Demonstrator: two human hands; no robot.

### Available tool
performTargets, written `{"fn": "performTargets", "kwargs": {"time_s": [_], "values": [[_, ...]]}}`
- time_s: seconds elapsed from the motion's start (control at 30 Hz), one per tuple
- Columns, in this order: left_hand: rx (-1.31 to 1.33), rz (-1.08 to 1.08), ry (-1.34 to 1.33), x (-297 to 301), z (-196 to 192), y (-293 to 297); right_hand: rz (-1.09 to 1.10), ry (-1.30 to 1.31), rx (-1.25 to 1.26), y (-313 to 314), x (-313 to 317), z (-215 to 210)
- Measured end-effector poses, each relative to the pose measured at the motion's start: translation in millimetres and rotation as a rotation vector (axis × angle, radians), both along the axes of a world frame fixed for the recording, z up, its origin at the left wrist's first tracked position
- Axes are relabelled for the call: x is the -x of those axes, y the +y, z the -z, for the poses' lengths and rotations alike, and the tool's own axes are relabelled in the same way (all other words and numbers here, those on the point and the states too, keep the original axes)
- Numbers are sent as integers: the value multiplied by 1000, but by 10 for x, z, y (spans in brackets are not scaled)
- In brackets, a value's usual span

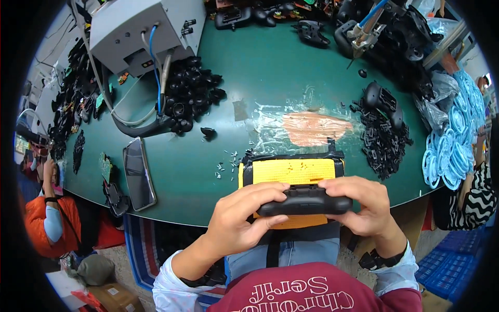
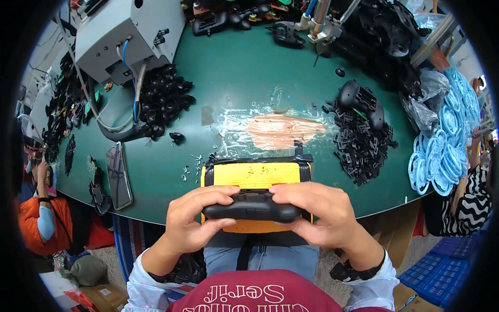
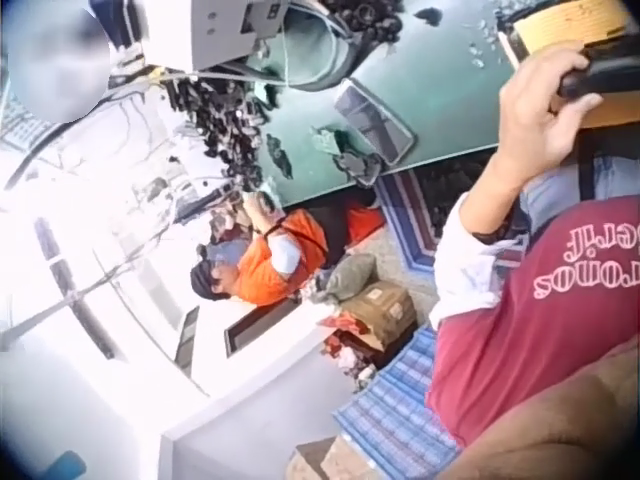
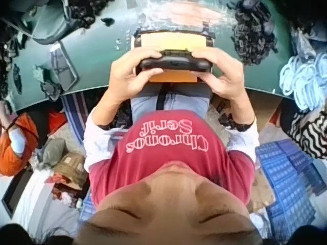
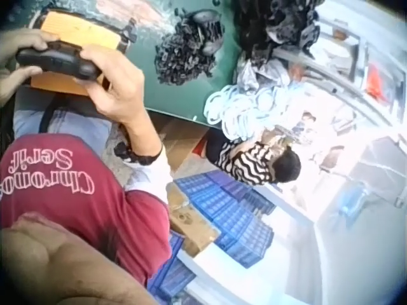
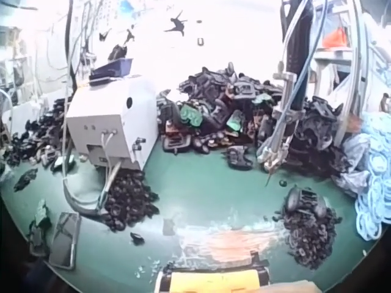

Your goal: Assemble internal and external components of a hand-held electronic controller using hand tools.

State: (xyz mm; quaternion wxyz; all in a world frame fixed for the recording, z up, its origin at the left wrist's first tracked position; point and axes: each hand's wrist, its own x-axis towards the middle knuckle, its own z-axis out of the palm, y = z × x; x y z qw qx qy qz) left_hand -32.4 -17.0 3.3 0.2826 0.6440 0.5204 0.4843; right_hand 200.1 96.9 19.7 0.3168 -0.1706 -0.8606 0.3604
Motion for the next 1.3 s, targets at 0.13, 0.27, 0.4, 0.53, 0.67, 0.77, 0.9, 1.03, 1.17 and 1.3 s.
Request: {"fn": "performTargets", "kwargs": {"time_s": [0.13,0.27,0.4,0.53,0.67,0.77,0.9,1.03,1.17,1.3], "values": [[-38,-69,2,-11,0,28,11,-18,8,66,59,-17],[-115,43,78,93,-259,237,-66,38,-34,199,59,-232],[-65,102,169,84,-160,220,-144,-18,-34,142,21,-88],[-77,68,176,44,-176,201,-59,90,219,66,-15,65],[-101,17,211,-20,-207,198,-40,85,130,111,2,57],[-80,37,180,25,-224,232,-52,99,168,169,33,-12],[-402,32,442,34,-112,269,-21,16,-185,162,-28,19],[-214,135,503,-39,171,-112,-186,-216,-35,-107,-285,101],[-118,66,579,-161,-85,-117,400,319,-366,458,-67,-480],[-111,54,762,-319,135,158,437,549,-237,1339,429,-1301]]}}
